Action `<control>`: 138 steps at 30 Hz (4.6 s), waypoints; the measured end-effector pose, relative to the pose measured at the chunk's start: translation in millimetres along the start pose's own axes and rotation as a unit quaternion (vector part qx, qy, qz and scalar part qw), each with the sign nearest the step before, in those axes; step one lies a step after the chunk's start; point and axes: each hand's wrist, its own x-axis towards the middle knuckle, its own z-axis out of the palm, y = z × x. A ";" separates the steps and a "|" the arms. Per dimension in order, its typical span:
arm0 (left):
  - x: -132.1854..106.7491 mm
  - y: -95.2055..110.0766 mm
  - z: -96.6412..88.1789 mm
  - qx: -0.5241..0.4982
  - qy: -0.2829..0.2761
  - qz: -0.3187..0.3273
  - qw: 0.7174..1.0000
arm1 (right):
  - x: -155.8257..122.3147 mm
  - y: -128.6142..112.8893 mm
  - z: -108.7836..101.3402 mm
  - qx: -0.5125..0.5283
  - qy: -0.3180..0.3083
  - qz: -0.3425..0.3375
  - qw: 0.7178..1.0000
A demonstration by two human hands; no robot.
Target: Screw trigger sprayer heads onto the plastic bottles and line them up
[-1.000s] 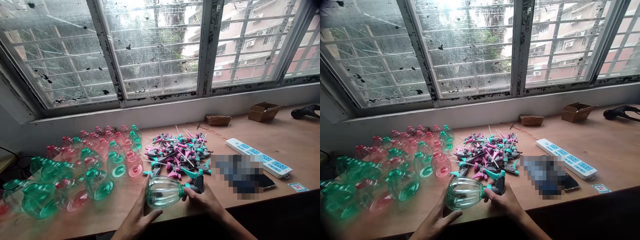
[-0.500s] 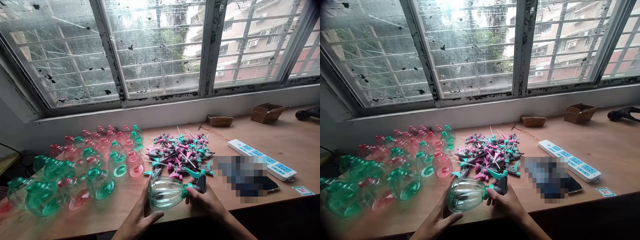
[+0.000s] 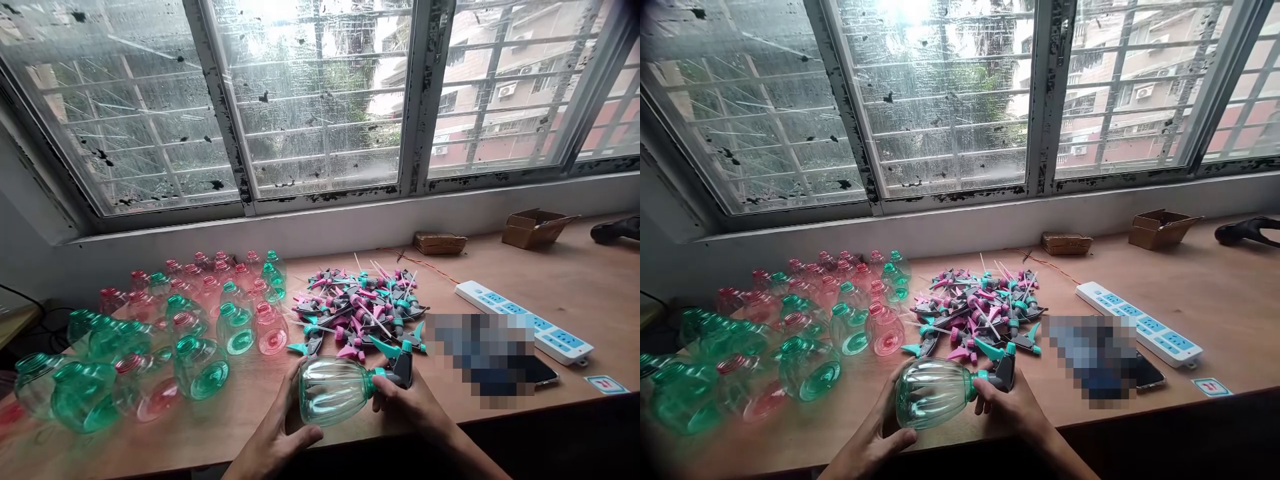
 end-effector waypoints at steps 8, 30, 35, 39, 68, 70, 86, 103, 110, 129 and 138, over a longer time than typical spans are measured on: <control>0.6 -3.5 2.9 0.012 0.011 -0.009 1.000 | 0.7 -0.3 1.4 0.020 0.010 0.010 1.000; 2.4 -8.6 1.1 0.007 0.010 0.003 1.000 | 1.6 5.8 1.2 0.024 0.026 0.017 0.999; 2.1 -4.1 2.8 0.014 0.014 0.001 1.000 | 2.4 4.4 2.0 0.028 0.031 0.016 0.999; 2.1 1.9 3.5 0.010 0.013 -0.012 1.000 | 1.7 -1.5 4.1 0.026 0.034 0.018 0.999; 1.8 -2.9 -0.8 0.018 0.013 -0.012 1.000 | 2.6 9.8 -0.8 0.064 0.001 -0.011 0.998; 2.5 -0.8 -0.5 0.001 0.003 -0.008 1.000 | 2.6 10.0 -1.0 0.063 -0.001 -0.012 0.998; 1.4 -6.1 -0.4 -0.002 0.011 -0.008 1.000 | 4.2 8.1 0.4 0.057 0.004 -0.007 0.998; 1.6 0.1 -0.8 -0.075 -0.018 0.009 0.997 | 3.9 10.3 -0.3 0.035 0.009 -0.009 0.999; 0.6 -1.1 0.6 -0.072 -0.023 0.026 0.997 | 4.5 10.1 0.3 0.031 0.015 -0.005 0.999; 0.8 -12.3 -1.5 -0.008 0.006 0.013 1.000 | 3.4 4.6 1.0 0.035 0.004 -0.010 0.999; 1.6 -4.0 -1.3 -0.008 0.006 -0.003 1.000 | 2.9 6.1 1.1 0.040 0.008 -0.013 0.999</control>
